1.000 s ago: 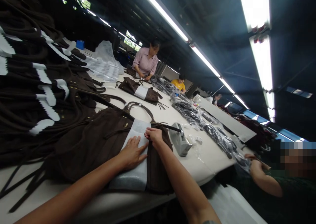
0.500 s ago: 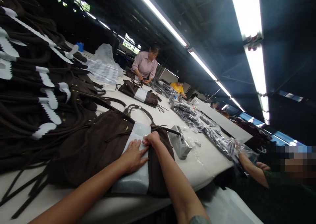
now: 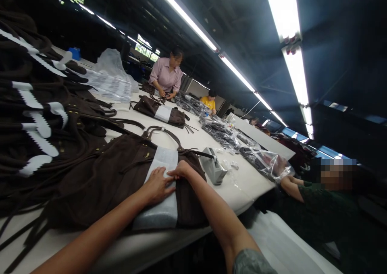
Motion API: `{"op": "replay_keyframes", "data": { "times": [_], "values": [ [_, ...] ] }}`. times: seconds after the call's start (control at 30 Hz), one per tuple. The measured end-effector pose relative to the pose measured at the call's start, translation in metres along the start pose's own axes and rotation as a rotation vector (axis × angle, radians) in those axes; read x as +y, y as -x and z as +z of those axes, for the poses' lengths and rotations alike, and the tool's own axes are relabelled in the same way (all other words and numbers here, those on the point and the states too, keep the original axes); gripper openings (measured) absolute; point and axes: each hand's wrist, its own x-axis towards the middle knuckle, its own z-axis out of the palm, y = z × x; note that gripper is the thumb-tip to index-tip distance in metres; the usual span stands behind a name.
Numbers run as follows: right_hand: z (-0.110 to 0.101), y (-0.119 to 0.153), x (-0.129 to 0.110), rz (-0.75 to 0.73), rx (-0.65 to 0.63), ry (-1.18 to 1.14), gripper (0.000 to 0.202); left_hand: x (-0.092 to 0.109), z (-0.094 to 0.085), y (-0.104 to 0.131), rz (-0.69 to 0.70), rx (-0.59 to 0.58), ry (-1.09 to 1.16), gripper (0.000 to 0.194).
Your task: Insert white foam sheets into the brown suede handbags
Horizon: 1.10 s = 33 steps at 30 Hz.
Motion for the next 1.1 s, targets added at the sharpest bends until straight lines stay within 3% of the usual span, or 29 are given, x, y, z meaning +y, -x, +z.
{"op": "replay_keyframes", "data": {
  "times": [0.13,0.2,0.3,0.4,0.47,0.53,0.63,0.73,0.83,0.9,1.0,1.03,1.1],
  "values": [
    [-0.031,0.032,0.003,0.008,-0.145,0.139,0.022,-0.002,0.003,-0.001,0.006,-0.001,0.008,0.045],
    [-0.046,0.05,0.004,-0.135,-0.074,0.196,0.016,-0.005,0.007,-0.003,-0.002,0.012,0.02,0.044],
    [-0.054,0.065,0.006,-0.474,0.131,0.371,0.013,-0.01,0.014,-0.007,-0.008,0.035,0.037,0.043],
    [-0.042,0.064,0.01,-0.663,0.043,0.573,0.033,-0.013,0.017,-0.008,-0.004,0.055,0.04,0.043],
    [-0.031,0.056,0.015,-0.649,-0.088,0.693,0.04,-0.013,0.016,-0.007,-0.011,0.054,0.037,0.043],
    [-0.022,0.047,0.019,-0.612,-0.134,0.797,0.042,-0.012,0.015,-0.006,-0.031,0.035,0.028,0.044],
    [-0.018,0.032,0.02,-0.615,-0.114,0.868,0.04,-0.009,0.012,-0.005,-0.058,-0.011,0.003,0.047],
    [-0.027,0.018,0.012,-0.606,-0.054,0.855,0.037,-0.007,0.009,-0.005,-0.072,-0.053,-0.039,0.051],
    [-0.062,0.006,0.01,-0.491,0.136,0.811,0.033,-0.008,0.009,-0.007,-0.067,-0.064,-0.084,0.052],
    [-0.102,0.001,0.018,-0.395,0.342,0.697,0.035,-0.012,0.014,-0.008,-0.055,-0.048,-0.114,0.055],
    [-0.171,0.004,0.046,-0.185,0.64,0.341,0.033,-0.022,0.024,-0.013,-0.05,0.017,-0.163,0.068],
    [-0.191,0.006,0.058,-0.108,0.675,0.243,0.03,-0.025,0.027,-0.015,-0.05,0.03,-0.183,0.073],
    [-0.221,0.012,0.083,0.033,0.621,0.141,0.021,-0.03,0.032,-0.018,-0.051,0.019,-0.226,0.078]
  ]
}}
